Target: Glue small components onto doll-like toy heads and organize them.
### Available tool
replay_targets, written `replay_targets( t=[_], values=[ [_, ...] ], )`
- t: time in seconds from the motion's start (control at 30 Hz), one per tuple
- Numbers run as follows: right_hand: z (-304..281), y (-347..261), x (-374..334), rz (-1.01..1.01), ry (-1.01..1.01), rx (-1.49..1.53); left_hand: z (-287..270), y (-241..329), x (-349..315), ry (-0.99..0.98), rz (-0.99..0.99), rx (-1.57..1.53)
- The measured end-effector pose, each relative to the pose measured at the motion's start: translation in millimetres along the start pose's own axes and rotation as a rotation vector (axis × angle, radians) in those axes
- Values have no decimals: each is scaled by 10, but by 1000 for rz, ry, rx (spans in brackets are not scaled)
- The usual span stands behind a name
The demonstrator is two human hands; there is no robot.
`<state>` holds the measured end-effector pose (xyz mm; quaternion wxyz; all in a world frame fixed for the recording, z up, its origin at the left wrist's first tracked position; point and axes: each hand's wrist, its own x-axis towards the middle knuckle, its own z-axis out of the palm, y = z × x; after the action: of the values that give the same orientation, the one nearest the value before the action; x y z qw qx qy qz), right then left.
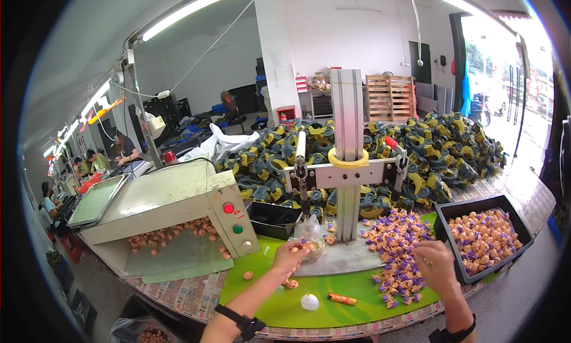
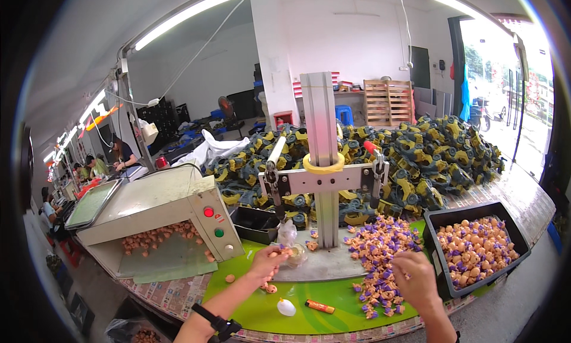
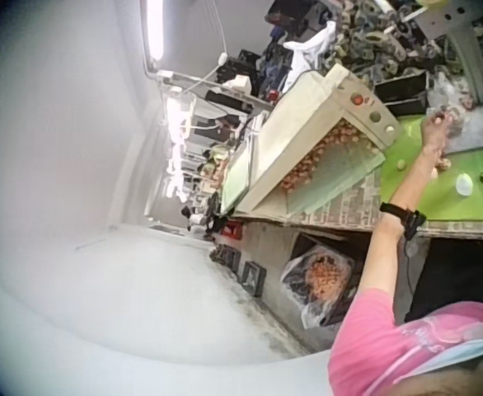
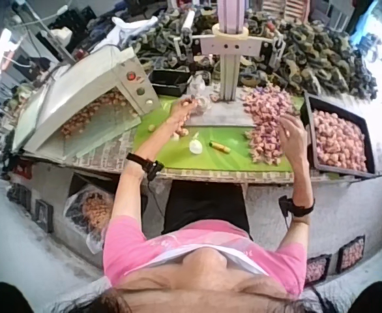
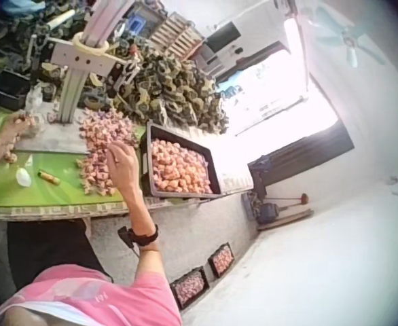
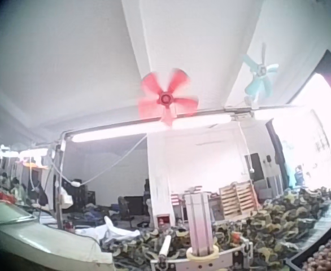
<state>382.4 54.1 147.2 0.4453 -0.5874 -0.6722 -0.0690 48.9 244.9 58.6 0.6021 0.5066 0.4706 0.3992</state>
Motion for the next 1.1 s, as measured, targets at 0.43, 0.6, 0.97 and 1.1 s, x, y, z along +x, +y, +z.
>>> replay_targets(
  t=[0.43, 0.6, 0.97, 1.1],
  values=[
    [572, -997, 797, -286, -128, 337, 177, -229, 199, 98, 208, 95],
    [802, -1227, 1122, -378, -96, 384, 122, -464, 355, 231, 576, 369],
    [1290, -1574, 2403, -145, 11, -26, 96, -350, 287, 236, 586, 554],
    [1188, -1610, 2599, 184, -205, 529, 132, -372, 334, 259, 640, 578]
  ],
)
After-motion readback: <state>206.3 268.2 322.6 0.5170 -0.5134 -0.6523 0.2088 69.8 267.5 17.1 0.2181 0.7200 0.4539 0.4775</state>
